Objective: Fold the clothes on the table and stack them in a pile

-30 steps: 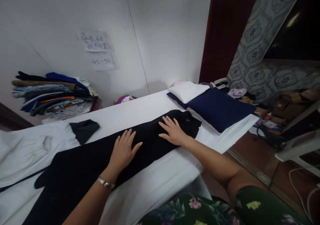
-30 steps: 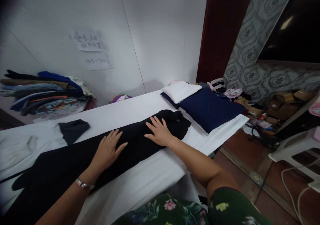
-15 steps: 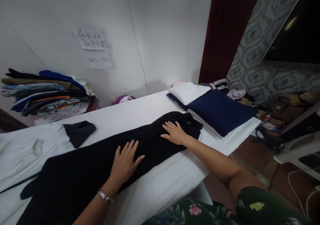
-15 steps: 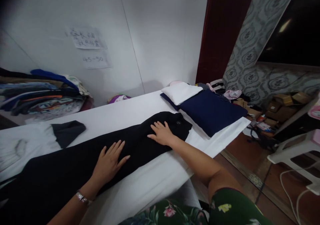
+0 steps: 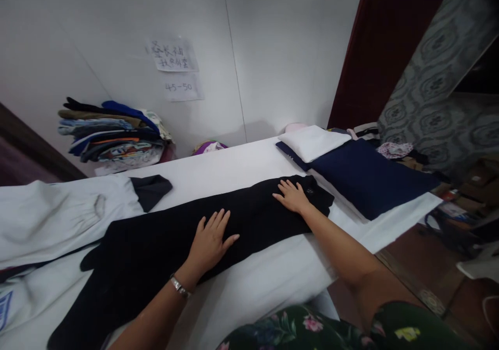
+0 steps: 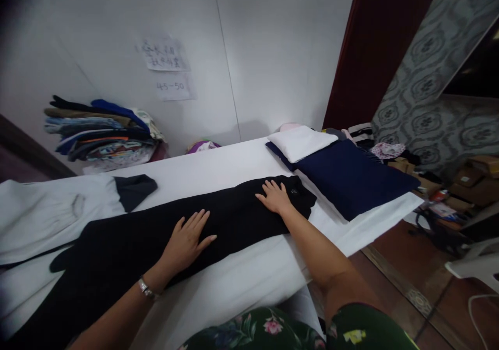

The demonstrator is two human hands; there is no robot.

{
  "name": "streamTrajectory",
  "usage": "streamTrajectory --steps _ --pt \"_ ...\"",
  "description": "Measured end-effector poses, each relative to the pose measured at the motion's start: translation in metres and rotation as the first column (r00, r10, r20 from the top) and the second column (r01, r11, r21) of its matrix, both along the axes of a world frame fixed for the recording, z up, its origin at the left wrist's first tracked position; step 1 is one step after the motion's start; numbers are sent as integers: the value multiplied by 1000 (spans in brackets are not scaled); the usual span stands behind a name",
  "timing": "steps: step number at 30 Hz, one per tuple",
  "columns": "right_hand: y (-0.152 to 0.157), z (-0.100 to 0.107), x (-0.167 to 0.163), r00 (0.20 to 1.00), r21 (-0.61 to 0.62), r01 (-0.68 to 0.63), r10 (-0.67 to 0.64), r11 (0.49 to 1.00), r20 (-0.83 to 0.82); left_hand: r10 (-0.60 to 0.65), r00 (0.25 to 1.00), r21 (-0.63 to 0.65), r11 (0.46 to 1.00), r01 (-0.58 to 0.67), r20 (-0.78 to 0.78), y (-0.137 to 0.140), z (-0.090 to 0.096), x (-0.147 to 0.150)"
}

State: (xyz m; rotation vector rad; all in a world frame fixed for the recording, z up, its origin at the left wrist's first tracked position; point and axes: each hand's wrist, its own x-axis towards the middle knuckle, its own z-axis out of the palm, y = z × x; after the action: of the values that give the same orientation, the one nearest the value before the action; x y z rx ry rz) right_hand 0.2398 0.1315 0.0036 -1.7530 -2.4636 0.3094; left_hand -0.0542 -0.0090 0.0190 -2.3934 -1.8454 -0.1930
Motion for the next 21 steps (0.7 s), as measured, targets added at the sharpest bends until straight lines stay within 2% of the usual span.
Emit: streamTrajectory --steps 2,5,7,9,13,16,19,21 --pt "-1 1 -1 1000 10 3 -3 1000 4 28 999 -47 999 -26 39 4 10 -10" --pt "-1 -1 -2 1000 36 11 -11 999 12 188 982 -34 982 -187 20 11 21 -34" --pt "-1 -4 -1 1000 45 15 -16 999 18 313 950 -61 948 -313 -13 12 21 -48" --pt "0 -5 0 1000 41 16 -17 999 26 378 925 -132 916 -378 -25 10 17 -56" --pt "3 10 -6 998 -19 30 -29 999 51 402 915 -153 903 -400 -25 6 8 -55" --pt "5 32 -26 1000 11 12 -13 1000 13 405 914 -143 904 -403 -13 6 6 -52" --pt "2 43 -54 987 56 -136 140 989 -81 402 916 -117 910 -399 0 6 6 -53" --pt "-2 39 -69 966 -27 -234 229 972 -117 399 917 -106 912 -397 4 5 6 -53"
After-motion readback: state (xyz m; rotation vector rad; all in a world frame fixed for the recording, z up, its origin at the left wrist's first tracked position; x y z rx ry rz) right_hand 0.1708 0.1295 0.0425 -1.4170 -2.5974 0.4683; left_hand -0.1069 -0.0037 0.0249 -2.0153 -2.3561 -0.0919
